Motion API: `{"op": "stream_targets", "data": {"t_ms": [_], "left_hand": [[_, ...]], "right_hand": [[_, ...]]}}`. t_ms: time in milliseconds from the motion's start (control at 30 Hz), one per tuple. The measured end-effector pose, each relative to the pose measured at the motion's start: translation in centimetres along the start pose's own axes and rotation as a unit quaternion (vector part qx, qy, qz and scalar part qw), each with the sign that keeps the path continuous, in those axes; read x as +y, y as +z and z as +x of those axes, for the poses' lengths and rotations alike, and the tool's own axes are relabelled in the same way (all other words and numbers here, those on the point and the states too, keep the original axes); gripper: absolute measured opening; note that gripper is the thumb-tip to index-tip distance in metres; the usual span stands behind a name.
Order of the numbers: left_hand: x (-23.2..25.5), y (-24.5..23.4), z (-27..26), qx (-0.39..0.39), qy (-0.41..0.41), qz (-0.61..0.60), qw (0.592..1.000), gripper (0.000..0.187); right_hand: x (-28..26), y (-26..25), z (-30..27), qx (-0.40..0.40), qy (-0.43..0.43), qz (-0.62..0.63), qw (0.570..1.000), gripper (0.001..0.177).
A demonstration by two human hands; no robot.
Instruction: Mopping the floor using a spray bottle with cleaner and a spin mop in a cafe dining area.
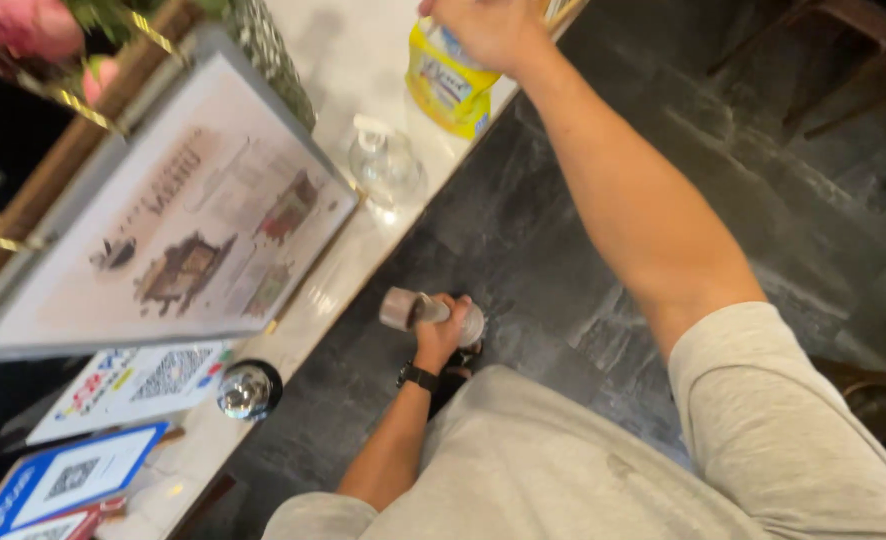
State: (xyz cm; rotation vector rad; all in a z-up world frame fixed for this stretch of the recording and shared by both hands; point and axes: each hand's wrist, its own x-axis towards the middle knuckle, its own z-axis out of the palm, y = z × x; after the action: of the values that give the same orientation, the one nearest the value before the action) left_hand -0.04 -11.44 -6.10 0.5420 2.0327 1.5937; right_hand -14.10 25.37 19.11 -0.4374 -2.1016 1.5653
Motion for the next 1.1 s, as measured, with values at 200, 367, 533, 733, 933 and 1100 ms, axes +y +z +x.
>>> {"op": "stream_targets", "data": {"t_ms": [200,367,533,733,933,1100], "left_hand": [[2.8,-3.5,-4.9,0.027,-0.015,-0.052,0.998,0.036],[1.3,-4.8,-11.1,0.066,-0.02,-0.103,0.992,0.036],[-0.6,-6.1,-18.9,0.054,0.013,-0.07,0.996,0.036],[-1.0,-7.8,-27.6,0.063,0.053,-0.026,0.996,0.038],[-0.7,-10.1,-32.4,0.089,0.008,-0.043,0.995,0.036],[-2.4,-12.2,-34.7,0.09,-0.012,-0.032,0.995,0.035]], "right_hand": [[-3.6,-4.5,-13.5,0.197,-0.093,-0.016,0.976,0.017],[-18.2,-4.7,-32.8,0.092,-0.161,0.064,0.981,0.021],[-16.1,-3.1,-49.9,0.054,-0.086,-0.004,0.995,0.025],[-2.6,1.2,-67.7,0.048,0.156,0.029,0.986,0.017],[7.4,9.8,-79.3,0.075,0.346,-0.092,0.931,0.034],[10.5,14.6,-83.2,0.082,0.469,-0.107,0.873,0.043]]}}
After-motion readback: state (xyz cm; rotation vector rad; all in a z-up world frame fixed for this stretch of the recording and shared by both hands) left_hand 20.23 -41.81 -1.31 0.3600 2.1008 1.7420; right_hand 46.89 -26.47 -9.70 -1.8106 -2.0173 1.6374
